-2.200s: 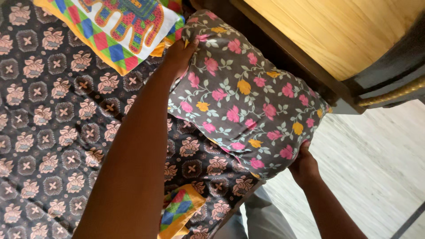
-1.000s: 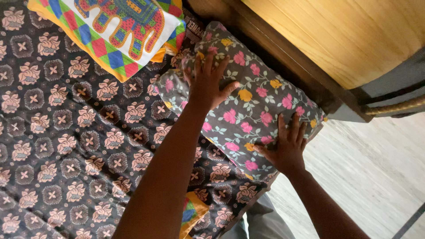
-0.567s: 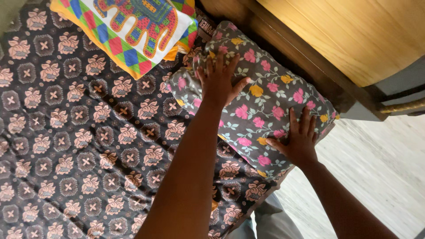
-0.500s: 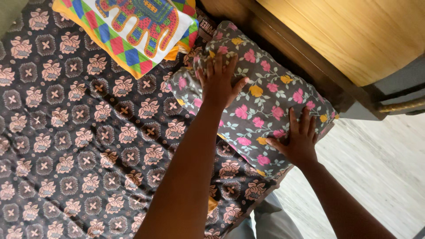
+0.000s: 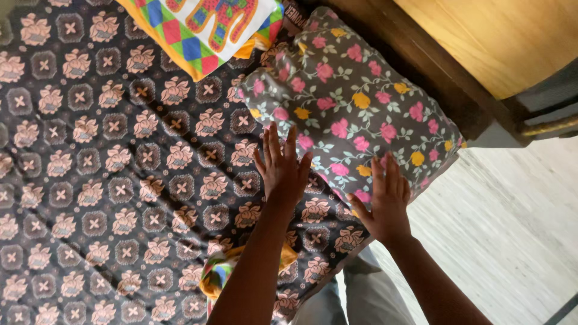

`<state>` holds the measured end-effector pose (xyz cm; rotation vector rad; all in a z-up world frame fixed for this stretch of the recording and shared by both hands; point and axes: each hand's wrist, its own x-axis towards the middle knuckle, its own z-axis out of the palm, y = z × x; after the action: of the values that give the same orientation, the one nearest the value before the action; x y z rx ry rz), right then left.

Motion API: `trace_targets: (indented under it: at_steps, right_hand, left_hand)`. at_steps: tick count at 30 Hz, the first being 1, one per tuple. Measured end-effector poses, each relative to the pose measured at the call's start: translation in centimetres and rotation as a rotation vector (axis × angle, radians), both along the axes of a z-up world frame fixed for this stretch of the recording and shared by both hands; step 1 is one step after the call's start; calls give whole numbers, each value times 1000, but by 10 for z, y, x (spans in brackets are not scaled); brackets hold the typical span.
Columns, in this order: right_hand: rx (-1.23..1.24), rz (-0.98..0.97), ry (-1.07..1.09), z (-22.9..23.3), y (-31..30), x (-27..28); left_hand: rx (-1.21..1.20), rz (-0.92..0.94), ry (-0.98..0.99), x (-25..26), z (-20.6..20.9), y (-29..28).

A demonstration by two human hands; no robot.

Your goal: The person removes a floral pillowcase from a pillow, then folds a colorful patterned pillowcase by hand and places it on a stool.

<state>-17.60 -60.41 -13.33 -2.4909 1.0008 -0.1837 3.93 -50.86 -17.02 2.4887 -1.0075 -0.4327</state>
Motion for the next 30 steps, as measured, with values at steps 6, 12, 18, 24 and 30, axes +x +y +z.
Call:
trace_targets:
  at_steps: [6, 12, 18, 24, 30]
  right_hand:
    - [78, 143, -13, 8, 48, 12]
    - [172, 332, 32, 1, 74, 4]
    - [168, 504, 77, -4, 75, 2]
    - [135, 680, 55, -7, 80, 18]
    - [179, 794, -18, -10, 102, 31]
  left_hand:
    - [39, 84, -47, -12, -9, 75]
    - [30, 231, -45, -48, -12, 157]
    - [10, 399, -50, -86, -9, 205]
    - [-38, 586, -56, -115, 0, 225]
    - [-137, 763, -75, -132, 5, 253]
